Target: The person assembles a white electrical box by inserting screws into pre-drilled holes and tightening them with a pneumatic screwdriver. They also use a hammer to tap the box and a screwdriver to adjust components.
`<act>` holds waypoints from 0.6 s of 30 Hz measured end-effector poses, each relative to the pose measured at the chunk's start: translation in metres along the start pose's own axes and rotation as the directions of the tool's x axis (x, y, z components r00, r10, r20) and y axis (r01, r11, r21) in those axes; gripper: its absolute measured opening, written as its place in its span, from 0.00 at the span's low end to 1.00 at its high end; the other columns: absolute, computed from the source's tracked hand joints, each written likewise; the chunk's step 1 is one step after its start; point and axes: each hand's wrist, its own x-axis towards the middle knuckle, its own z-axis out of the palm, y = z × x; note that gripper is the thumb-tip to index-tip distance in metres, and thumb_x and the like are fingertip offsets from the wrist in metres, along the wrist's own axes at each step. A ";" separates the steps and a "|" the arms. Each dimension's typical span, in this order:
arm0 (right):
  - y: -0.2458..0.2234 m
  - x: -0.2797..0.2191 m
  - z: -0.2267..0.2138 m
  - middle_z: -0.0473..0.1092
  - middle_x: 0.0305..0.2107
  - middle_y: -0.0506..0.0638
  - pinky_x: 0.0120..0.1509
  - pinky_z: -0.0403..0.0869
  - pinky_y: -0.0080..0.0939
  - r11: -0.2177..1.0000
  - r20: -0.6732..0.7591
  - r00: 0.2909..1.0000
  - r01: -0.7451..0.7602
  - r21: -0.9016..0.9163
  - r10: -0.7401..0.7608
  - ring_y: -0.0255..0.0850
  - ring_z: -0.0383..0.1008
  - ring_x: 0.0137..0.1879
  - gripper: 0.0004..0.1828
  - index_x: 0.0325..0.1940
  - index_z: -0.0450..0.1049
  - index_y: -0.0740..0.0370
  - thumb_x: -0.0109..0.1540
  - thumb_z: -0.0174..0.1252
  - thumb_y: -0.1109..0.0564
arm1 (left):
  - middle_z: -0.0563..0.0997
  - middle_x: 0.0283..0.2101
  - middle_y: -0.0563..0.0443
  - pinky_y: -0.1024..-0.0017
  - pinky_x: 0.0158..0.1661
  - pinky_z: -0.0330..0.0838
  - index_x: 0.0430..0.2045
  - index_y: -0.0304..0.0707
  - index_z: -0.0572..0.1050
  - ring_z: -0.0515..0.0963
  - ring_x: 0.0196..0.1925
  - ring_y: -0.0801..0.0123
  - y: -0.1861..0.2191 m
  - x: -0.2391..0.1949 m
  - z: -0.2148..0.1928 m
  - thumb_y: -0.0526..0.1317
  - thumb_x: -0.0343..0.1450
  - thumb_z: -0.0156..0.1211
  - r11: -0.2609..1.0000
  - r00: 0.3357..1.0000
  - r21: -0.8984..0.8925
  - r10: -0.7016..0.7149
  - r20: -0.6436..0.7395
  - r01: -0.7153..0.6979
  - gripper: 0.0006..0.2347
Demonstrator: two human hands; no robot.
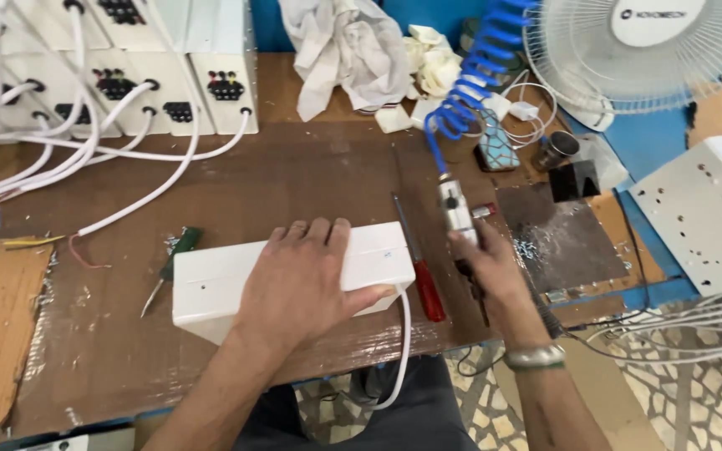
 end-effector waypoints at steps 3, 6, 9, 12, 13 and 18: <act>0.028 0.018 -0.024 0.74 0.32 0.53 0.28 0.73 0.30 0.832 0.138 0.972 0.086 0.548 -0.191 0.34 0.72 0.28 0.20 0.56 0.70 0.70 0.62 0.58 0.57 | 0.80 0.39 0.40 0.54 0.49 0.70 0.45 0.28 0.74 0.80 0.42 0.50 0.001 -0.001 -0.001 0.71 0.65 0.60 1.000 0.999 -0.006 0.013 -0.051 -0.013 0.37; -0.034 -0.024 -0.012 0.62 0.28 0.46 0.35 0.65 0.29 0.426 0.472 0.705 -0.261 0.866 -0.529 0.32 0.62 0.32 0.27 0.66 0.61 0.66 0.67 0.60 0.56 | 0.80 0.39 0.39 0.53 0.49 0.70 0.45 0.28 0.74 0.81 0.43 0.49 0.000 0.000 0.001 0.72 0.66 0.59 1.000 0.999 -0.008 0.005 -0.034 -0.005 0.38; -0.063 -0.046 0.005 0.63 0.26 0.45 0.34 0.63 0.30 0.382 0.298 0.733 -0.057 0.923 -0.611 0.33 0.62 0.30 0.22 0.61 0.66 0.65 0.64 0.59 0.62 | 0.80 0.37 0.38 0.52 0.49 0.71 0.44 0.27 0.75 0.81 0.41 0.49 0.001 -0.001 0.000 0.72 0.66 0.58 1.000 0.999 -0.031 -0.004 -0.036 0.003 0.37; -0.082 -0.052 0.013 0.61 0.21 0.40 0.34 0.61 0.32 0.398 0.101 0.716 0.259 0.880 -0.691 0.31 0.61 0.28 0.15 0.55 0.69 0.56 0.65 0.59 0.56 | 0.81 0.41 0.37 0.52 0.50 0.71 0.47 0.25 0.74 0.81 0.44 0.49 0.000 0.000 0.002 0.72 0.67 0.58 1.000 1.000 -0.014 0.006 -0.014 -0.006 0.38; -0.086 -0.051 0.015 0.61 0.21 0.40 0.34 0.61 0.32 0.399 0.104 0.715 0.258 0.880 -0.691 0.31 0.61 0.28 0.15 0.55 0.69 0.56 0.65 0.59 0.56 | 0.81 0.41 0.37 0.52 0.50 0.71 0.47 0.25 0.74 0.81 0.44 0.49 -0.001 0.000 0.002 0.72 0.67 0.58 1.000 1.000 -0.014 0.004 -0.014 -0.004 0.38; -0.092 -0.042 0.023 0.61 0.21 0.44 0.35 0.63 0.38 0.478 0.023 0.778 0.361 0.801 -0.627 0.36 0.64 0.27 0.16 0.54 0.64 0.60 0.63 0.57 0.57 | 0.80 0.41 0.37 0.51 0.51 0.71 0.46 0.26 0.75 0.81 0.45 0.49 0.000 0.002 0.001 0.72 0.68 0.58 1.000 0.999 -0.023 -0.003 0.034 0.004 0.38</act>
